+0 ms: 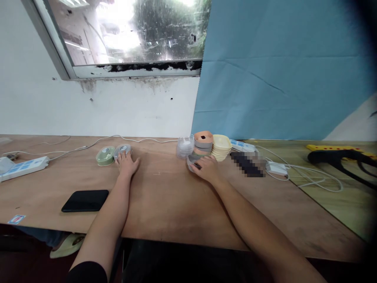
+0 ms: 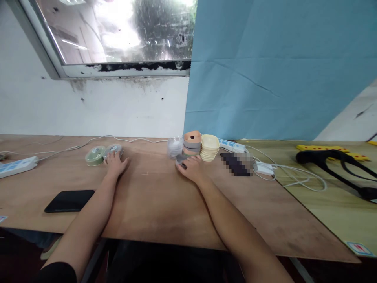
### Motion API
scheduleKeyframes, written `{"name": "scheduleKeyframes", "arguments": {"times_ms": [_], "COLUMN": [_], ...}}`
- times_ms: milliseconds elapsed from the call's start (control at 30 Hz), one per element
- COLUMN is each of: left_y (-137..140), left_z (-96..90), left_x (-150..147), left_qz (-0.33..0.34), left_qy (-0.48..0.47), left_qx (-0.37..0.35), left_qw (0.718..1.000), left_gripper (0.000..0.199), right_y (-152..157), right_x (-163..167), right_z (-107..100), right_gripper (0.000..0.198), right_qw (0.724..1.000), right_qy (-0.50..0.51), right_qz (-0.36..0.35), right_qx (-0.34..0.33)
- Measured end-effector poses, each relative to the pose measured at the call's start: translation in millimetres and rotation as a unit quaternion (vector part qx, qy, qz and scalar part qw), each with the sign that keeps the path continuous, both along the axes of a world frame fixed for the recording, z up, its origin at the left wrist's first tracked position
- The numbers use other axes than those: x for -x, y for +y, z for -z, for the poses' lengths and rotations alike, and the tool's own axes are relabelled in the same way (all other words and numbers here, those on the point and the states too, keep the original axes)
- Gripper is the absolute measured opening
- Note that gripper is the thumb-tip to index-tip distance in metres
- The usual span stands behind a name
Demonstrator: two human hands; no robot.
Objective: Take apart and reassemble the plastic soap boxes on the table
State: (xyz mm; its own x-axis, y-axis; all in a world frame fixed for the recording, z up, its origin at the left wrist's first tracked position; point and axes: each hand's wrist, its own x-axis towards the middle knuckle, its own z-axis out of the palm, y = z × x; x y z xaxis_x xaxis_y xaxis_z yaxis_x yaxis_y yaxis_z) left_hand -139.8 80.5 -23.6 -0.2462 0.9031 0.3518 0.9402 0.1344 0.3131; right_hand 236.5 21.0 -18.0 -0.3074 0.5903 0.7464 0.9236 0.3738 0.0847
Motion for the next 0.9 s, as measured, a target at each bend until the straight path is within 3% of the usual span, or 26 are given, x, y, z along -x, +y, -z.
{"name": "scheduleKeyframes", "arguments": {"times_ms": [200, 400, 533, 667, 767, 900], "left_y": [-11, -21, -23, -16, -12, -20], "left_z": [-7.2, -17.7, -19.2, -10.4, -4.0, -2.0], "left_x": [-16, -35, -37, -30, -27, -45], "left_qz": [-0.002, 0.073, 0.061, 0.053, 0.167, 0.399], "left_qy": [0.025, -0.009, -0.003, -0.025, -0.072, -0.114], "left_qx": [-0.042, -0.104, -0.135, -0.087, -0.071, -0.049], "left_qw": [0.999, 0.992, 0.989, 0.994, 0.981, 0.909], "left_gripper": [0.057, 0.038, 0.037, 0.047, 0.048, 0.054], "right_y": [2, 2, -2, -13, -22, -30], "right_x": [-5, -4, -4, 7, 27, 52], "right_z": [0, 1, -6, -12, -10, -7], "right_gripper": [0.040, 0.036, 0.033, 0.027, 0.026, 0.034], "right_qw": [0.999, 0.999, 0.997, 0.992, 0.983, 0.966], "right_qy": [0.027, 0.043, 0.068, 0.061, 0.024, -0.005], "right_qz": [0.021, 0.012, -0.024, -0.105, -0.184, -0.255], "right_qx": [0.007, 0.017, -0.012, -0.017, 0.011, 0.050]}}
